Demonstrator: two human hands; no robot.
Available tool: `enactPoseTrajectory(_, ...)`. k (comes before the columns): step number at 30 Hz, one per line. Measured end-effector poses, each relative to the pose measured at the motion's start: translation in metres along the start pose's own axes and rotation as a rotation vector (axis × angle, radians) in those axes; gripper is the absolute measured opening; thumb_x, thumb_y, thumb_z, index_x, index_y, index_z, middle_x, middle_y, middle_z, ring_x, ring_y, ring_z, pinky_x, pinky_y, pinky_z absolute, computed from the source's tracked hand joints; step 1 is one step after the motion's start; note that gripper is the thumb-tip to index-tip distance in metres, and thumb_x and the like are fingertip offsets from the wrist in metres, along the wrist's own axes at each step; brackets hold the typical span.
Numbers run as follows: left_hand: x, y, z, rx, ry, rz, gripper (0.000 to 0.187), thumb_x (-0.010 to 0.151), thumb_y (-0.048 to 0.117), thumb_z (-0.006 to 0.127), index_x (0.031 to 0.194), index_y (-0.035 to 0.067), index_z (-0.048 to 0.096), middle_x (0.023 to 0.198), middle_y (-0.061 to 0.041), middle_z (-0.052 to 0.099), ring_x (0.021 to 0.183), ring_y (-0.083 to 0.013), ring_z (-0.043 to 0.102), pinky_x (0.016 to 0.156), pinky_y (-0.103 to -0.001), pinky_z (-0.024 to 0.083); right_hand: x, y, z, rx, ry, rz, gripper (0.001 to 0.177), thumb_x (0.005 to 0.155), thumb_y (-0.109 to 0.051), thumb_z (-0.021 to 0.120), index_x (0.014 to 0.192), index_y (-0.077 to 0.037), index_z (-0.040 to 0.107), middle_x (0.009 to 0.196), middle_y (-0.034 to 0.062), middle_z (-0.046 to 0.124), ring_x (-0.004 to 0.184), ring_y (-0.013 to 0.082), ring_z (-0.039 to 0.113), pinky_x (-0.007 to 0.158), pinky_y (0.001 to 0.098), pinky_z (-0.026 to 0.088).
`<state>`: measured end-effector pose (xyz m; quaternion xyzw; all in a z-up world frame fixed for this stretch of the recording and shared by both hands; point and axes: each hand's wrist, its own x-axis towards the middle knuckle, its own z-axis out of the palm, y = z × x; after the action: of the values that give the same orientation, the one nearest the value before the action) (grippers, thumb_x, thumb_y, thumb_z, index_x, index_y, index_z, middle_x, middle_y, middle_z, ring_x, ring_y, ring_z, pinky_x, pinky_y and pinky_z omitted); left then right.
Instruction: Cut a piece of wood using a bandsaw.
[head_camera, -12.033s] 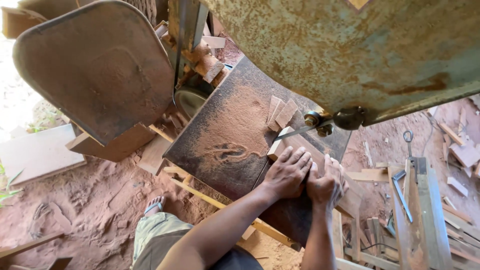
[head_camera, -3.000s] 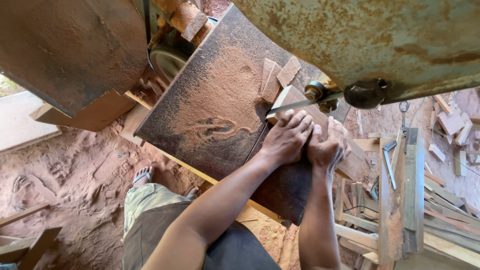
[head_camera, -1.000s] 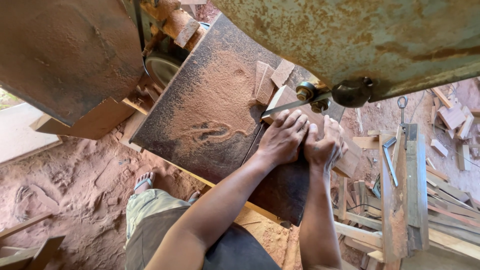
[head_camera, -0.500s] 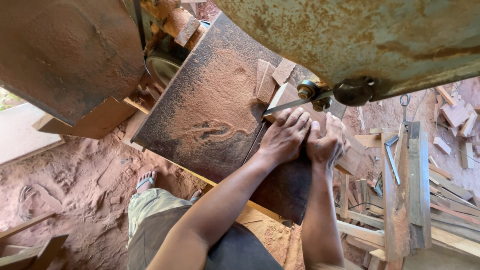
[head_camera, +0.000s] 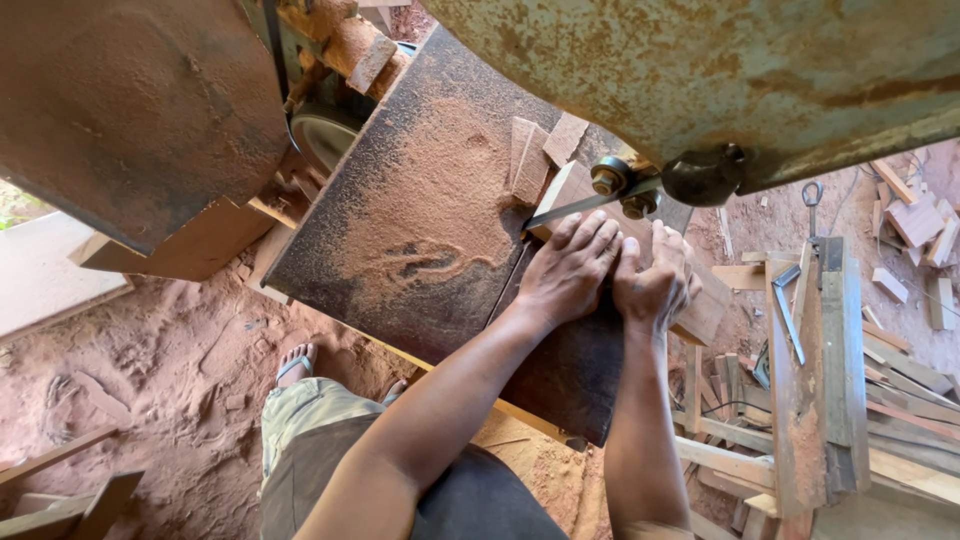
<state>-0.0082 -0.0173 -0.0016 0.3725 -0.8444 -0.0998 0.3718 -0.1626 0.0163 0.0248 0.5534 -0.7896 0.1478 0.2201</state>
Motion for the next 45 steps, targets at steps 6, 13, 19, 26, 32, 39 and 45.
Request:
enactPoseTrajectory(6, -0.001, 0.004, -0.001, 0.006, -0.034, 0.007, 0.066, 0.080, 0.025, 0.057, 0.144, 0.009, 0.056, 0.149, -0.010, 0.054, 0.146, -0.0274, 0.040, 0.126, -0.043, 0.022, -0.001, 0.000, -0.010, 0.017, -0.057, 0.050, 0.050, 0.095, -0.049, 0.061, 0.138, -0.024, 0.066, 0.130, 0.0009, 0.066, 0.128, 0.0226, 0.057, 0.098, 0.0478, 0.040)
enactPoseTrajectory(13, -0.032, 0.027, -0.040, 0.022, -0.063, 0.156, 0.067, 0.074, 0.025, 0.066, 0.140, 0.011, 0.059, 0.145, -0.010, 0.056, 0.142, -0.0298, 0.044, 0.122, -0.046, 0.030, -0.047, -0.018, -0.091, -0.013, -0.254, 0.158, 0.058, 0.100, -0.050, 0.052, 0.148, -0.020, 0.058, 0.145, 0.0092, 0.061, 0.137, 0.0318, 0.052, 0.107, 0.0582, 0.038)
enactPoseTrajectory(19, -0.130, 0.049, -0.108, -0.022, -0.134, 0.243, 0.073, 0.077, 0.043, 0.073, 0.140, 0.008, 0.058, 0.144, -0.012, 0.055, 0.140, -0.0302, 0.047, 0.117, -0.045, 0.033, -0.134, 0.006, -0.119, -0.007, -0.242, -0.054, 0.068, 0.091, -0.062, 0.054, 0.145, -0.021, 0.060, 0.145, 0.0065, 0.060, 0.137, 0.0284, 0.051, 0.108, 0.0490, 0.036)
enactPoseTrajectory(26, -0.132, 0.014, -0.192, -0.020, -0.190, 0.063, 0.101, 0.057, 0.056, 0.091, 0.139, 0.007, 0.060, 0.143, -0.018, 0.056, 0.136, -0.0390, 0.048, 0.114, -0.052, 0.034, -0.150, -0.006, -0.126, 0.056, -0.148, -0.121, 0.058, 0.087, -0.056, 0.062, 0.134, -0.021, 0.068, 0.139, 0.0021, 0.066, 0.132, 0.0251, 0.057, 0.105, 0.0428, 0.039)
enactPoseTrajectory(32, -0.100, -0.009, -0.190, -0.067, -0.341, 0.199, 0.122, 0.038, 0.056, 0.091, 0.145, 0.009, 0.056, 0.146, -0.019, 0.056, 0.135, -0.0353, 0.054, 0.116, -0.048, 0.036, -0.156, -0.008, -0.132, 0.053, -0.044, -0.089, 0.052, 0.087, -0.048, 0.066, 0.130, -0.019, 0.071, 0.140, 0.0061, 0.066, 0.132, 0.0288, 0.059, 0.107, 0.0437, 0.040)
enactPoseTrajectory(39, -0.117, -0.024, -0.161, -0.156, -0.267, 0.302, 0.113, 0.044, 0.061, 0.092, 0.139, 0.007, 0.063, 0.134, -0.018, 0.062, 0.115, -0.0359, 0.065, 0.100, -0.045, 0.043, -0.288, -0.085, -0.141, 0.153, 0.246, 0.111, 0.047, 0.102, -0.048, 0.048, 0.125, -0.014, 0.071, 0.141, 0.0150, 0.062, 0.136, 0.0340, 0.055, 0.113, 0.0468, 0.032)
enactPoseTrajectory(45, -0.119, -0.020, -0.168, -0.018, -0.258, 0.428, 0.095, 0.073, 0.070, 0.091, 0.136, 0.003, 0.064, 0.121, -0.014, 0.060, 0.102, -0.0261, 0.060, 0.084, -0.040, 0.049, -0.453, -0.194, -0.150, 0.405, -0.312, 0.457, 0.040, 0.095, -0.029, 0.063, 0.127, -0.005, 0.064, 0.129, 0.0164, 0.066, 0.116, 0.0371, 0.061, 0.098, 0.0467, 0.044)
